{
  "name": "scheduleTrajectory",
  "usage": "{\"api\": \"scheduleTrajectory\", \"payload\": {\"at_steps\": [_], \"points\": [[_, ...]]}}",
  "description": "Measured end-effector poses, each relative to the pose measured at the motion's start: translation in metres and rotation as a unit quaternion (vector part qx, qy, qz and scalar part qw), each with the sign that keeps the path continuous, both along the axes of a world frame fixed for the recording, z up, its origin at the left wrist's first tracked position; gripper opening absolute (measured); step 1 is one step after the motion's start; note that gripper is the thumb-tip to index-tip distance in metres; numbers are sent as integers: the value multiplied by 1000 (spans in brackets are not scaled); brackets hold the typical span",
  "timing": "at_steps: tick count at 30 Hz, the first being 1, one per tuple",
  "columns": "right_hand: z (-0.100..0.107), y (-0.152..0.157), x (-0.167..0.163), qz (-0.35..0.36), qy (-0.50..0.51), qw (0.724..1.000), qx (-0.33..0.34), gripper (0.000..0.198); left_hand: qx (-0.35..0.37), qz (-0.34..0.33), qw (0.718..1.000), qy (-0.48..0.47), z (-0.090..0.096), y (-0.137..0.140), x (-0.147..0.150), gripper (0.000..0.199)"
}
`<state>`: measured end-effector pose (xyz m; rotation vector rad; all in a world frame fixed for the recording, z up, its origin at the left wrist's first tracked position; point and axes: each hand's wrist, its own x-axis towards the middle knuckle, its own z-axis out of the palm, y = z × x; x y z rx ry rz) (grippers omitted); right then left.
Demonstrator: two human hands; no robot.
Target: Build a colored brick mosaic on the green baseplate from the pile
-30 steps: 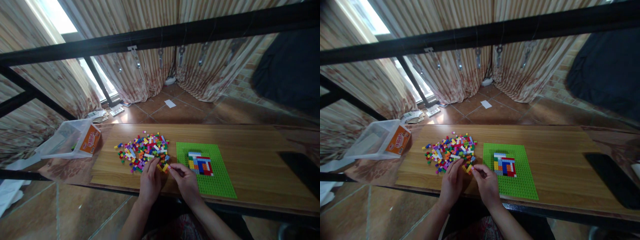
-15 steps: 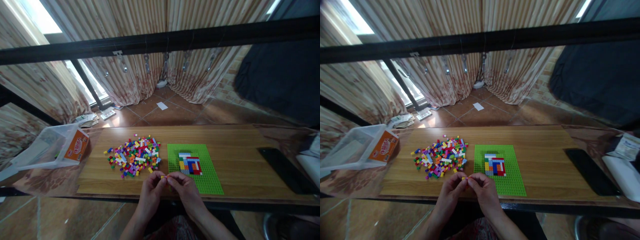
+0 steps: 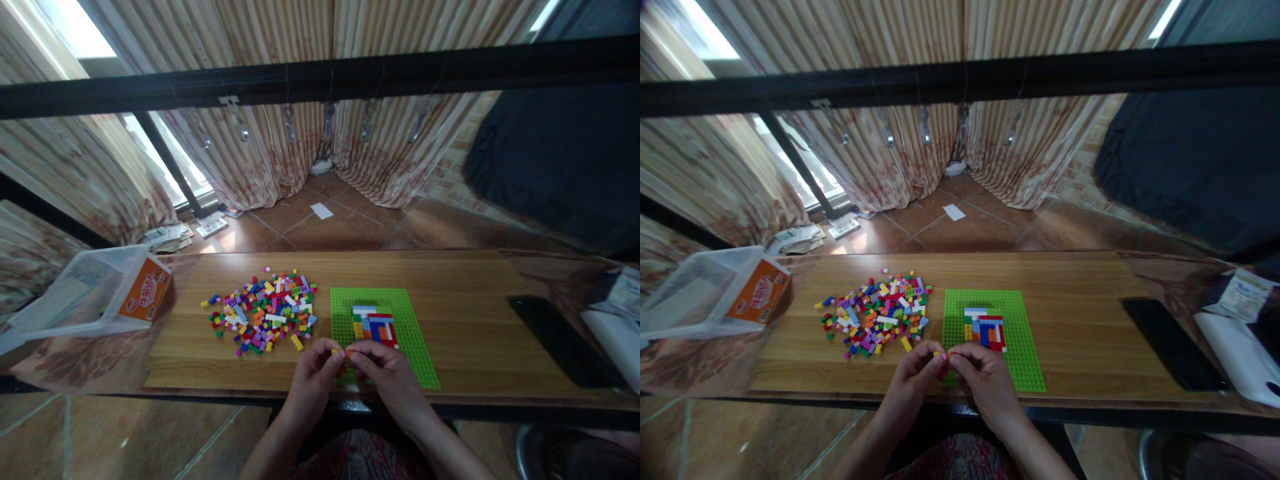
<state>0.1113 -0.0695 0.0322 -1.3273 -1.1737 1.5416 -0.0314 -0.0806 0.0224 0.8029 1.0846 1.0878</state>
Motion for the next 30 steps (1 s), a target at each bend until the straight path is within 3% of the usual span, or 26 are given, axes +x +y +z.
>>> {"api": "scheduleTrajectory", "payload": {"at_steps": [2, 4, 7, 9, 14, 17, 21, 30], "points": [[-2, 3, 6, 2, -47, 998, 31, 26, 15, 19, 999, 22, -5, 2, -2, 23], [-3, 9, 15, 0, -121, 987, 107, 24, 29, 34, 997, 56, -10, 3, -5, 22], [-3, 25, 28, -1, -246, 939, 242, 21, 51, 34, 990, 123, -18, 4, -10, 20], [-2, 39, 35, 12, -319, 902, 292, 23, 69, 23, 983, 169, -22, 4, -11, 19], [-2, 65, 38, 85, -465, 818, 329, 24, 84, 5, 968, 236, -26, 0, -12, 20], [-3, 72, 38, 112, -510, 790, 323, 23, 77, -4, 965, 251, -26, -1, -14, 21], [-1, 77, 36, 119, -520, 790, 303, 18, 72, -10, 966, 250, -21, -1, -14, 22], [-3, 78, 39, 31, -437, 872, 218, 11, 66, -10, 968, 243, -12, 2, -13, 19]]}}
